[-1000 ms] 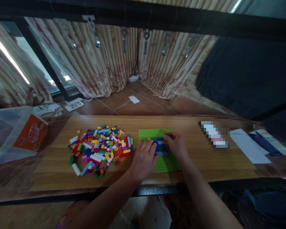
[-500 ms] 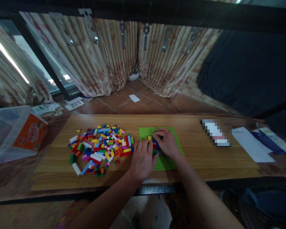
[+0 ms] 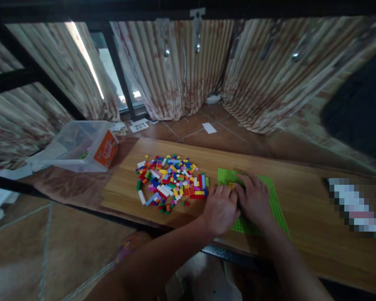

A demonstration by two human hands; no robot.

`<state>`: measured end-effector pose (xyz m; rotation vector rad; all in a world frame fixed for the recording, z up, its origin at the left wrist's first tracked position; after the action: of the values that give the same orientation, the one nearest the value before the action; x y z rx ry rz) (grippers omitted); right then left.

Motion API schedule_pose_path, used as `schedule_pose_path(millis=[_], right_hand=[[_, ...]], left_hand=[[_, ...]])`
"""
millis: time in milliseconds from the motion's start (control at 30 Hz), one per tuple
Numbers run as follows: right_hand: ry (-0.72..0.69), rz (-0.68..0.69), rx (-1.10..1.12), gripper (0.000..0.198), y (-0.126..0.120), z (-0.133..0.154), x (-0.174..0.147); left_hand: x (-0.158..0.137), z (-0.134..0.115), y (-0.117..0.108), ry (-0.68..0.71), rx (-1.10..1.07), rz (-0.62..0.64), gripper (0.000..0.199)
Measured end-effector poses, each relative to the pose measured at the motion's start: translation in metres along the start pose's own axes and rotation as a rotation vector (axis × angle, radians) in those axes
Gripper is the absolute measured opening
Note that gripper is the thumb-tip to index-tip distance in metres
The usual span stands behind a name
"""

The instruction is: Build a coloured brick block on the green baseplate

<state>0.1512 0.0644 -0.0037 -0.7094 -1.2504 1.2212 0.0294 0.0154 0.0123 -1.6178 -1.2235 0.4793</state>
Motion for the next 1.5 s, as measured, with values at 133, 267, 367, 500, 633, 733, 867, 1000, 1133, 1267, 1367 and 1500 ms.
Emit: schedule_pose_path(millis=[133, 267, 367, 500, 633, 733, 867, 1000, 1133, 1267, 1367, 1500], right_hand=[[-0.02, 0.125, -0.165, 0.053, 0.007, 0.0, -0.004], [-0.019, 0.202, -0.246, 0.058, 0.011, -0.006, -0.004], [-0.004, 0.225, -0.286, 0.059, 0.011, -0.006, -0.004], [-0.013, 0.142, -0.289, 0.064, 0.001, 0.005, -0.001], [-0.066, 0.145, -0.281, 0.066, 0.002, 0.023, 0.002], [-0.058, 0.25, -0.299, 0.067, 0.011, 0.028, 0.002], [-0.06, 0.28, -0.303, 0.065, 0.015, 0.026, 0.001], [-0.086, 0.271, -0.277, 0.066, 0.013, 0.024, 0.0], [-0.088, 0.229, -0.268, 0.064, 0.011, 0.021, -0.002], [-0.088, 0.205, -0.273, 0.062, 0.011, 0.018, -0.004], [-0.075, 0.207, -0.26, 0.063, 0.012, 0.016, -0.005], [-0.078, 0.191, -0.236, 0.061, 0.011, 0.015, -0.005]], left_hand=[[0.001, 0.006, -0.004, 0.02, -0.062, -0.008, 0.044], [0.005, 0.013, -0.015, 0.008, -0.18, -0.033, 0.03], [0.009, 0.018, -0.026, -0.009, -0.272, -0.103, 0.024], [0.013, 0.03, -0.04, -0.091, -0.34, -0.224, 0.026], [0.017, 0.053, -0.059, -0.159, -0.369, -0.342, 0.022], [0.017, 0.086, -0.084, -0.266, -0.373, -0.416, 0.022], [-0.003, 0.146, -0.13, -0.55, -0.243, -0.314, 0.024], [-0.053, 0.196, -0.17, -0.875, -0.027, -0.156, 0.026], [-0.088, 0.217, -0.176, -1.009, 0.044, -0.008, 0.027], [-0.087, 0.216, -0.161, -1.022, 0.028, 0.119, 0.03], [-0.079, 0.211, -0.155, -1.046, 0.043, 0.116, 0.036], [-0.075, 0.206, -0.152, -1.034, 0.043, 0.061, 0.026]])
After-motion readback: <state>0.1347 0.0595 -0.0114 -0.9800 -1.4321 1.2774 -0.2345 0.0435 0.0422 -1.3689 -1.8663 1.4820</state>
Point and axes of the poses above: each hand's wrist, its own x-axis towards the middle knuckle, its own y-axis out of the palm, z = x × y, the point moved 4 cm from there along x, towards the middle knuckle, and after that the axes turned 6 degrees about -x, right-handed, at the moved point
